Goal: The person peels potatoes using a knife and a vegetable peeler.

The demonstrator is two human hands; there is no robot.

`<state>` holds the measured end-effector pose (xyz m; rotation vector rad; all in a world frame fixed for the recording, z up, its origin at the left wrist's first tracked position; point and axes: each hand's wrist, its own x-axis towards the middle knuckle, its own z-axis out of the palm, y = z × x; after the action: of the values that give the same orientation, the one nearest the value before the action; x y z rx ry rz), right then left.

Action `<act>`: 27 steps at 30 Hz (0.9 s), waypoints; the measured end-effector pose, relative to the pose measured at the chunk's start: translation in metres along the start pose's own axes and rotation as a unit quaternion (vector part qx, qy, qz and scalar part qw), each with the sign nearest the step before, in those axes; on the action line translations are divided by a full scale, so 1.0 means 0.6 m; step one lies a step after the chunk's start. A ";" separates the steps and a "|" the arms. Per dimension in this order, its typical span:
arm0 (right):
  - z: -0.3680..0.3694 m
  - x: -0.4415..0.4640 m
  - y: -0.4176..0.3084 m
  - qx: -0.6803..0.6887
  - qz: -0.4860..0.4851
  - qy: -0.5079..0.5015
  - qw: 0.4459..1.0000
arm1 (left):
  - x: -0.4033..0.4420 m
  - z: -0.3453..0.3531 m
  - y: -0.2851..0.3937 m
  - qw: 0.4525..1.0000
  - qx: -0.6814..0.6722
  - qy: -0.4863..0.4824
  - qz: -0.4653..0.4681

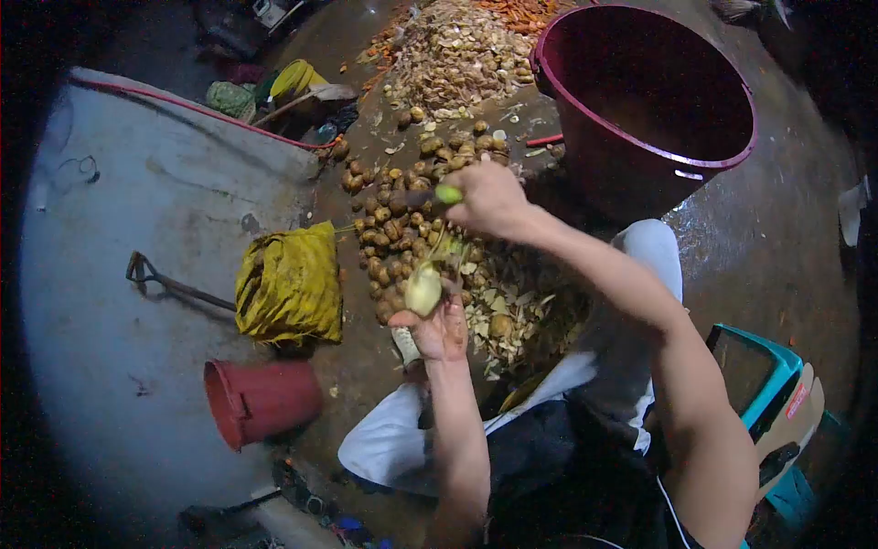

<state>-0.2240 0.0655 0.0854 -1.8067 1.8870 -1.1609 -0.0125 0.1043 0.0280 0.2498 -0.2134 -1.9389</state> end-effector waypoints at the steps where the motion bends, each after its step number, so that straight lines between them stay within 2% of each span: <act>1: -0.012 -0.012 -0.033 -0.036 -0.009 -0.032 0.999 | -0.002 0.003 -0.003 0.996 0.064 0.061 0.025; 3: -0.005 -0.019 -0.032 -0.036 -0.108 0.010 0.993 | -0.007 0.001 -0.003 0.982 0.130 0.127 0.046; 5: -0.004 -0.005 0.007 -0.019 0.006 0.046 0.999 | -0.005 -0.005 -0.003 0.995 0.088 0.042 0.014; 6: -0.003 0.011 0.042 -0.019 0.054 0.031 0.998 | -0.001 0.007 -0.002 1.000 -0.005 -0.022 -0.018; 7: 0.004 0.027 0.082 -0.058 0.057 0.025 0.996 | 0.002 0.017 -0.002 0.991 -0.094 -0.080 -0.061; 9: 0.015 0.033 0.102 -0.058 0.051 0.084 0.994 | -0.003 0.048 0.018 0.988 -0.079 -0.073 -0.114; 11: 0.003 0.016 0.071 -0.060 0.038 0.054 0.996 | 0.005 0.036 0.021 0.995 -0.011 0.073 -0.068; 12: -0.005 0.018 0.059 -0.067 0.037 0.036 0.996 | 0.014 0.016 0.020 0.991 0.021 0.114 -0.062; 13: -0.002 0.023 0.057 -0.063 0.037 0.039 0.997 | 0.017 0.016 0.014 0.984 0.054 0.162 -0.060; 14: 0.005 0.019 0.056 -0.057 0.033 0.023 0.998 | 0.016 0.010 0.006 0.963 0.121 0.240 -0.016; 15: 0.013 0.011 0.056 -0.053 0.031 0.005 0.998 | 0.007 -0.007 0.015 0.961 0.121 0.248 -0.018; 16: 0.020 0.003 0.041 -0.046 0.035 0.032 0.998 | 0.008 -0.025 0.026 0.974 0.140 0.168 -0.055; 17: 0.021 -0.005 0.026 0.002 0.032 0.012 0.999 | 0.012 -0.042 0.030 0.980 0.158 0.083 -0.090; 18: 0.023 -0.015 0.007 -0.016 0.006 -0.017 1.000 | 0.010 -0.002 0.010 0.934 0.243 0.261 -0.032; 19: 0.024 -0.023 -0.009 -0.033 -0.022 -0.044 0.998 | 0.015 0.007 -0.002 0.935 0.241 0.259 -0.031; 20: 0.024 -0.028 -0.019 -0.078 -0.110 -0.005 0.991 | 0.021 0.013 -0.010 0.933 0.223 0.281 0.015; 21: 0.024 -0.024 -0.012 -0.078 -0.109 -0.004 0.991 | 0.022 0.020 -0.015 0.928 0.205 0.304 0.061; 22: 0.024 -0.018 0.002 -0.045 -0.058 0.035 0.997 | 0.011 0.052 -0.019 0.921 0.231 0.308 0.057; 23: 0.021 -0.010 0.019 -0.013 -0.008 0.074 0.997 | 0.004 0.046 -0.012 0.920 0.233 0.310 0.055; 24: 0.000 0.008 0.035 -0.079 0.023 0.020 0.996 | -0.002 0.034 0.002 0.939 0.235 0.249 0.030; 25: 0.001 0.018 0.043 -0.064 0.031 0.054 0.996 | -0.003 0.026 0.012 0.954 0.237 0.184 0.004; 27: 0.010 -0.003 0.017 0.025 0.004 0.035 0.999 | 0.004 0.029 0.006 0.962 0.221 0.160 0.000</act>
<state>-0.2268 0.0640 0.0740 -1.7522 1.8830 -1.2735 -0.0152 0.1013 0.0455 0.8507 -0.4309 -1.8019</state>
